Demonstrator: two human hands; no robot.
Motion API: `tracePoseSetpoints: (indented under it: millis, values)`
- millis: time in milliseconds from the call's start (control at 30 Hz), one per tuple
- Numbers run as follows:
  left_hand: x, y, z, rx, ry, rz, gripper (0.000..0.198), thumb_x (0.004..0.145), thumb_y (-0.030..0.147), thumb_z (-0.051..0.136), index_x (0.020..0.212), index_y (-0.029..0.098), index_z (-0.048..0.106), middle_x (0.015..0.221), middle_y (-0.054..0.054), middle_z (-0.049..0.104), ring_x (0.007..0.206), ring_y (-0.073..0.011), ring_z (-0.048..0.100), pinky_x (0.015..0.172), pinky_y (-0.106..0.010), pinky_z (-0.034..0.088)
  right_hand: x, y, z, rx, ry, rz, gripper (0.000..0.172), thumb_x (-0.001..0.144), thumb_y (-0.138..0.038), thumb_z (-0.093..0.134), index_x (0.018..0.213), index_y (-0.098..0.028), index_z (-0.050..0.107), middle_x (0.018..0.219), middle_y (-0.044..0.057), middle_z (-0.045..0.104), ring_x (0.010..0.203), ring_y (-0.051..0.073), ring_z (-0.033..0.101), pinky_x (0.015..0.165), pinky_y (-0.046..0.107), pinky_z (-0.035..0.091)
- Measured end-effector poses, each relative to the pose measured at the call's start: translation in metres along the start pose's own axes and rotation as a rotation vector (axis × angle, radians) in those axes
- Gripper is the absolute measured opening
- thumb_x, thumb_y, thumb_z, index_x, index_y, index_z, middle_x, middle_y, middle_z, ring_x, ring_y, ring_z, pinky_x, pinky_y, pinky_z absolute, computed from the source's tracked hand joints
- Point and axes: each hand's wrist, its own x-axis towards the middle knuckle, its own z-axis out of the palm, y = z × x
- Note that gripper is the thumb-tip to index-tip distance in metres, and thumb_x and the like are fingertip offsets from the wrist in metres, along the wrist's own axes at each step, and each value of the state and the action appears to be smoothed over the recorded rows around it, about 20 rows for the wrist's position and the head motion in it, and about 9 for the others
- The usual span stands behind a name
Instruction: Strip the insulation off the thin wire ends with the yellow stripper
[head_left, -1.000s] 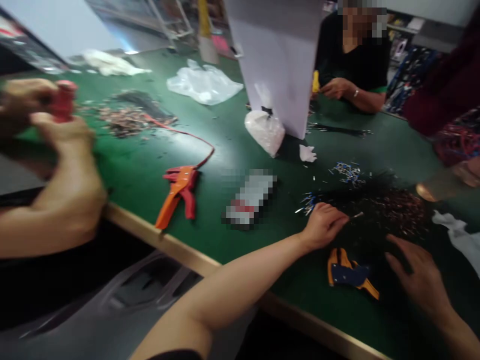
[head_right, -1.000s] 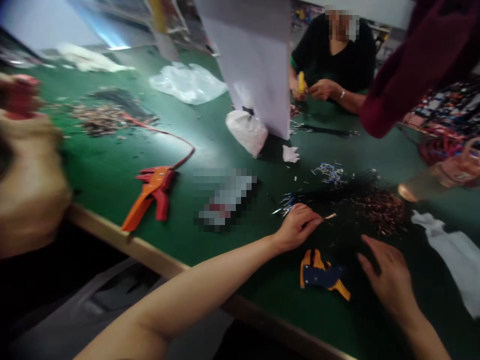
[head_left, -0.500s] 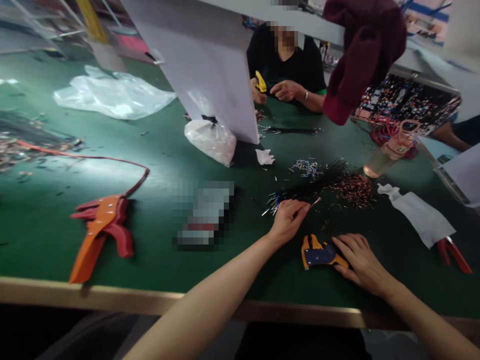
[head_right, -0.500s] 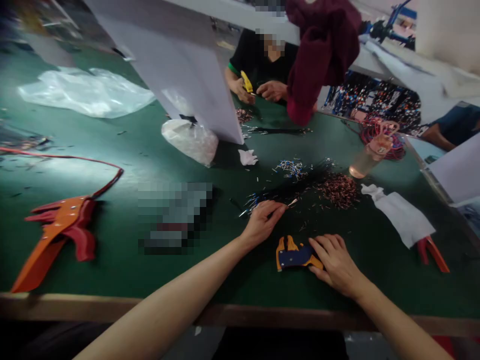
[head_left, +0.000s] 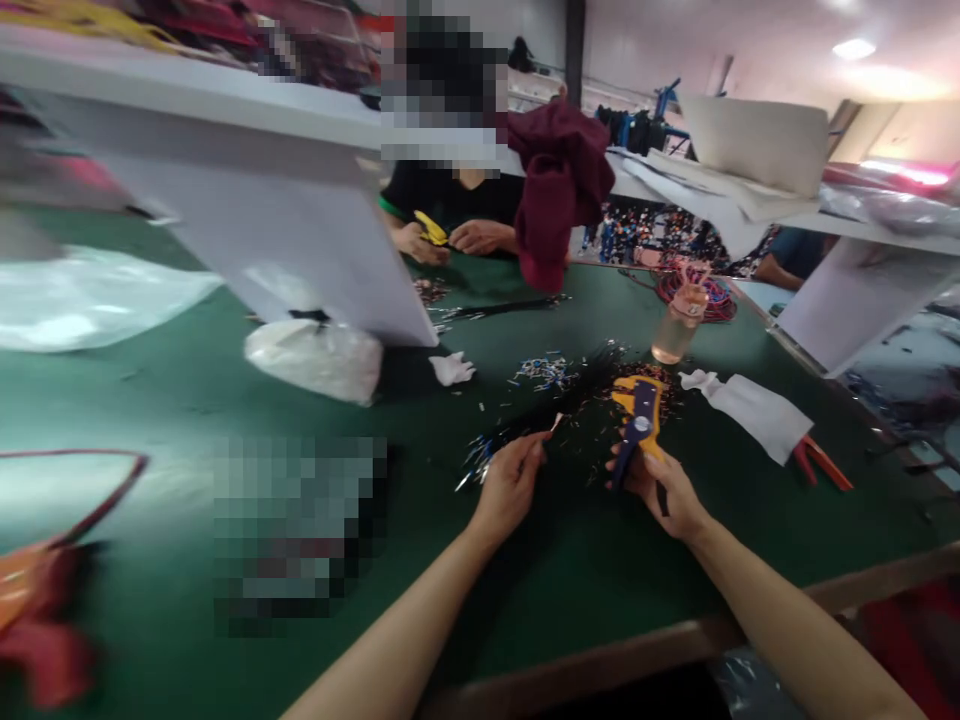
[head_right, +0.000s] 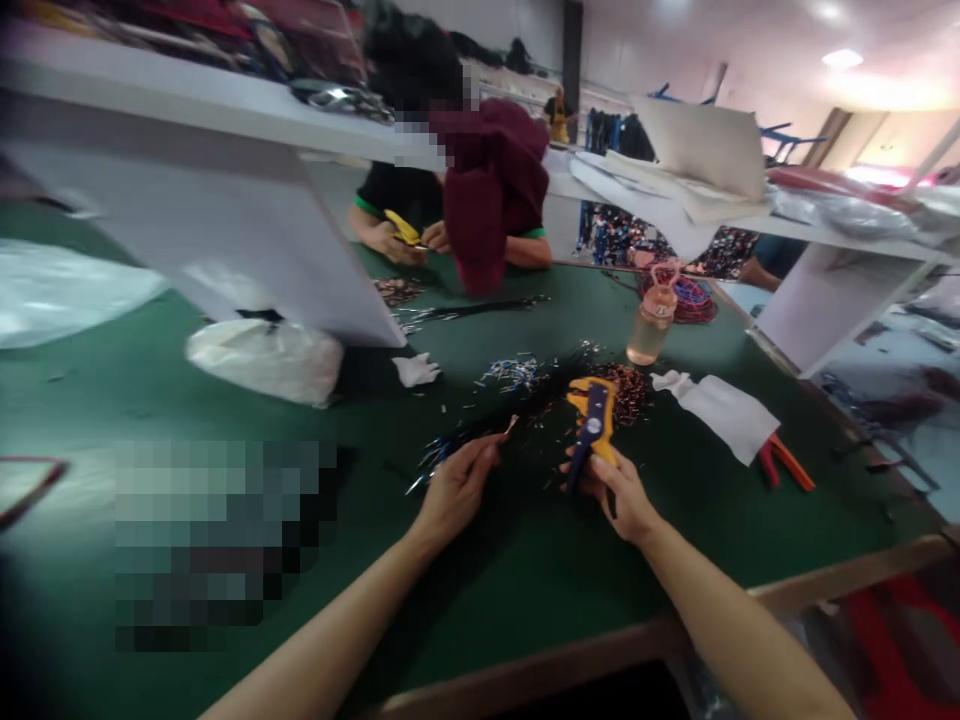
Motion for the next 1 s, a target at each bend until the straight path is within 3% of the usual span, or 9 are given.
tracePoseSetpoints:
  millis: [167, 300, 600, 833, 1000]
  values:
    - [0.0, 0.001, 0.003, -0.019, -0.005, -0.021, 0.034, 0.092, 0.036, 0.046, 0.106, 0.019, 0.072, 0.071, -0.002, 0.071, 0.072, -0.0185, 0.067, 0.076, -0.032, 0.055, 0.004, 0.005, -0.016, 0.1, -0.026, 0.071, 0.033, 0.075, -0.038, 0.078, 0.104, -0.023, 0.07, 0.104, 0.007, 0.074, 0.089, 0.027, 0.071, 0.079, 0.046, 0.061]
    - [-0.001, 0.001, 0.003, -0.082, 0.013, -0.081, 0.031, 0.092, 0.035, 0.049, 0.113, 0.018, 0.065, 0.077, -0.001, 0.074, 0.076, -0.0173, 0.069, 0.081, -0.032, 0.054, 0.008, 0.004, -0.014, 0.087, -0.084, 0.091, 0.035, 0.074, -0.038, 0.078, 0.104, -0.021, 0.071, 0.107, 0.009, 0.074, 0.093, 0.029, 0.07, 0.08, 0.047, 0.061]
    - [-0.001, 0.001, 0.002, -0.14, 0.005, -0.101, 0.022, 0.087, 0.043, 0.055, 0.091, 0.021, 0.055, 0.08, -0.005, 0.076, 0.082, -0.0218, 0.074, 0.08, -0.036, 0.056, 0.014, 0.009, -0.005, 0.108, -0.188, 0.074, 0.042, 0.074, -0.036, 0.078, 0.111, -0.02, 0.069, 0.107, 0.011, 0.076, 0.087, 0.025, 0.072, 0.078, 0.043, 0.06]
    - [0.002, 0.001, 0.0, -0.108, -0.009, -0.05, 0.023, 0.085, 0.045, 0.055, 0.089, 0.022, 0.056, 0.08, -0.007, 0.078, 0.082, -0.0241, 0.075, 0.079, -0.037, 0.058, 0.014, 0.012, -0.003, 0.113, -0.221, 0.053, 0.043, 0.075, -0.042, 0.077, 0.111, -0.019, 0.068, 0.107, 0.011, 0.075, 0.087, 0.023, 0.071, 0.077, 0.04, 0.06]
    - [0.002, 0.0, 0.001, -0.109, -0.004, -0.043, 0.02, 0.086, 0.041, 0.054, 0.091, 0.022, 0.056, 0.082, -0.007, 0.077, 0.084, -0.0237, 0.075, 0.079, -0.036, 0.057, 0.014, 0.013, -0.005, 0.136, -0.224, 0.09, 0.05, 0.08, -0.06, 0.068, 0.108, -0.019, 0.07, 0.102, 0.011, 0.076, 0.085, 0.024, 0.071, 0.077, 0.041, 0.06]
